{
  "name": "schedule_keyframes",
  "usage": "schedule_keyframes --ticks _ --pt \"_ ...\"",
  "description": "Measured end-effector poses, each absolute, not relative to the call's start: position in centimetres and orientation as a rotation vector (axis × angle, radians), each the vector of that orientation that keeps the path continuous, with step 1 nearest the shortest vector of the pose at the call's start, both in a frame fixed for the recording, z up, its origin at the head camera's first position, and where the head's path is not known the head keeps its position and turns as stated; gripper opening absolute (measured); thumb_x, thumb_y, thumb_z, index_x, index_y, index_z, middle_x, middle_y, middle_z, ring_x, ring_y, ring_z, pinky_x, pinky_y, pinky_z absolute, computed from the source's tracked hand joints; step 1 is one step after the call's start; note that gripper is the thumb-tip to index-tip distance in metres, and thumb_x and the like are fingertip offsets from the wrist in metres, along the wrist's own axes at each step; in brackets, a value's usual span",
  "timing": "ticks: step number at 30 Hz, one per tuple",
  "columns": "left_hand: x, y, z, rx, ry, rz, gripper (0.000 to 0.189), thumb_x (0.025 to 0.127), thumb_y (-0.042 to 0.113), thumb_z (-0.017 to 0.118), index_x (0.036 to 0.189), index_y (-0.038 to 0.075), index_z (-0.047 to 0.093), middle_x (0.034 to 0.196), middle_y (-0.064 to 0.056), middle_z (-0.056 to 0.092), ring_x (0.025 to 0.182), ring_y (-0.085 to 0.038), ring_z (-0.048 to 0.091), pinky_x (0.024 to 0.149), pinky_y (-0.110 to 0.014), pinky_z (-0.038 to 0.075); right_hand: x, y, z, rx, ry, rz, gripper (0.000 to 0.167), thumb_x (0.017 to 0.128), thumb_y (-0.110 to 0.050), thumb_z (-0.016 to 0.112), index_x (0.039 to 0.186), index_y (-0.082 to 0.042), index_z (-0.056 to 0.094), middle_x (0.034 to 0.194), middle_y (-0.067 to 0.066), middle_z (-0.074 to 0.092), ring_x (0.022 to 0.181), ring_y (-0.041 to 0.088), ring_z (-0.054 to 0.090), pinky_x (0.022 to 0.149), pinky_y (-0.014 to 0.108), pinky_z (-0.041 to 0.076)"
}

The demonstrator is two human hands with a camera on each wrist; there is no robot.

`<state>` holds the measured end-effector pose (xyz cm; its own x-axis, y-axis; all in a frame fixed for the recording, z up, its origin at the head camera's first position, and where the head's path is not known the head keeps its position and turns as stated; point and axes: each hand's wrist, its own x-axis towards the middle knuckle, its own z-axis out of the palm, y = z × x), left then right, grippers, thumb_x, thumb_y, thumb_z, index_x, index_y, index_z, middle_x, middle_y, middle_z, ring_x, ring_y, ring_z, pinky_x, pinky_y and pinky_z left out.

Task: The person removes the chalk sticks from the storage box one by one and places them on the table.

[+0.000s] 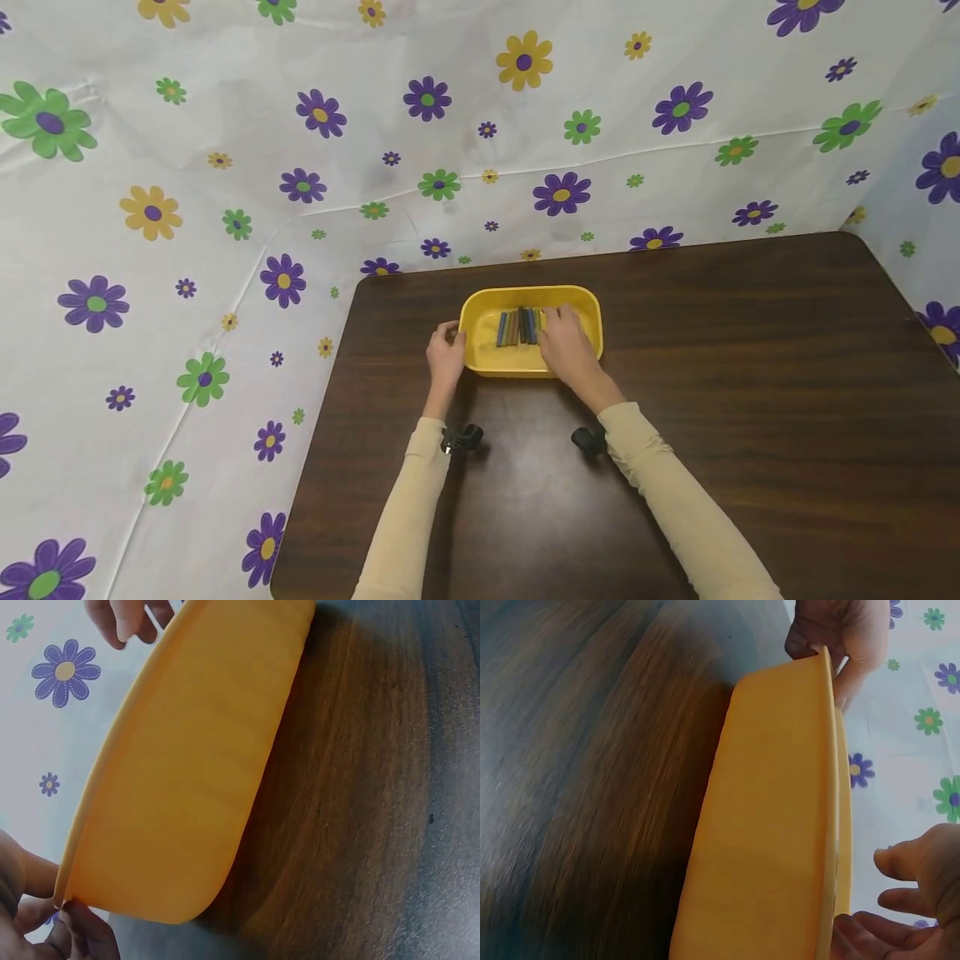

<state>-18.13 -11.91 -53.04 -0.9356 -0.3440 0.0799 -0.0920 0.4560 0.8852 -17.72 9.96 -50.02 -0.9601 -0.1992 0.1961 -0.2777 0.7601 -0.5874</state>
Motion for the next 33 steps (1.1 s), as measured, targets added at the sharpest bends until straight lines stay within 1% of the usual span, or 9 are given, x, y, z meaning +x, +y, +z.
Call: schedule_keyframes --ticks 3,7,10,14,18,22,29,33 --pt "-18.2 -12.4 -52.7 0.379 -2.504 -1.528 0.025 0.103 0.005 0.062 0.126 -0.003 0.066 0.102 -0.018 0.063 0.087 -0.029 0.061 0.073 -0.038 0.053 -18.4 9.6 -50.0 0.368 -2.859 1.069 0.038 0.1 -0.004 0.065 0.132 0.015 0.056 0.123 0.033 0.057 0.111 0.045 0.058 0.093 0.056 0.051" --pt "-18.4 -13.1 -52.3 0.433 -2.54 -1.776 0.032 0.107 0.013 0.057 0.137 0.003 0.061 0.107 -0.016 0.062 0.071 -0.018 0.057 0.058 -0.027 0.049 -19.4 9.3 -50.1 0.335 -2.902 1.225 0.044 0.101 -0.005 0.065 0.136 0.016 0.051 0.126 0.036 0.057 0.113 0.047 0.06 0.091 0.057 0.052" --pt "-18.7 -13.5 -52.0 0.464 -2.529 -1.944 0.036 0.109 0.018 0.056 0.143 0.007 0.057 0.112 -0.017 0.061 0.067 -0.017 0.057 0.052 -0.024 0.049 -20.2 9.2 -50.5 0.283 -2.928 1.303 0.047 0.1 -0.006 0.066 0.138 0.017 0.049 0.128 0.037 0.057 0.113 0.048 0.06 0.092 0.057 0.052" --pt "-18.8 -13.7 -52.0 0.469 -2.541 -2.003 0.038 0.109 0.019 0.056 0.145 0.009 0.056 0.115 -0.019 0.06 0.072 -0.019 0.062 0.052 -0.024 0.052 -21.0 9.2 -51.4 0.191 -2.967 1.338 0.049 0.1 -0.008 0.066 0.138 0.017 0.049 0.13 0.036 0.058 0.115 0.047 0.06 0.095 0.056 0.051" --pt "-18.7 -13.7 -52.0 0.487 -2.541 -2.027 0.038 0.109 0.021 0.056 0.146 0.011 0.056 0.117 -0.019 0.06 0.08 -0.025 0.067 0.054 -0.025 0.056 -21.4 9.2 -52.2 0.1 -2.98 1.38 0.049 0.1 -0.009 0.066 0.137 0.018 0.048 0.128 0.036 0.059 0.114 0.047 0.059 0.096 0.056 0.05" --pt "-18.5 -13.7 -52.0 0.49 -2.532 -2.043 0.038 0.109 0.022 0.056 0.146 0.011 0.056 0.119 -0.021 0.06 0.085 -0.03 0.07 0.055 -0.026 0.057 -21.6 9.0 -52.5 0.047 -2.972 1.417 0.049 0.101 -0.007 0.064 0.138 0.018 0.047 0.13 0.036 0.058 0.113 0.047 0.06 0.096 0.056 0.05" --pt "-18.4 -13.8 -51.8 0.501 -2.502 -2.073 0.039 0.109 0.021 0.057 0.146 0.011 0.056 0.119 -0.021 0.059 0.086 -0.032 0.069 0.053 -0.025 0.056 -21.9 8.3 -52.9 0.02 -2.932 1.448 0.05 0.1 -0.006 0.065 0.138 0.02 0.047 0.125 0.038 0.059 0.111 0.049 0.061 0.096 0.057 0.05" --pt "-18.1 -14.2 -51.9 0.509 -2.485 -2.097 0.039 0.109 0.021 0.056 0.146 0.01 0.055 0.12 -0.023 0.06 0.082 -0.031 0.069 0.053 -0.024 0.054 -22.1 7.5 -53.5 0.004 -2.944 1.436 0.051 0.099 -0.006 0.068 0.138 0.02 0.048 0.129 0.038 0.057 0.113 0.049 0.06 0.097 0.056 0.05"
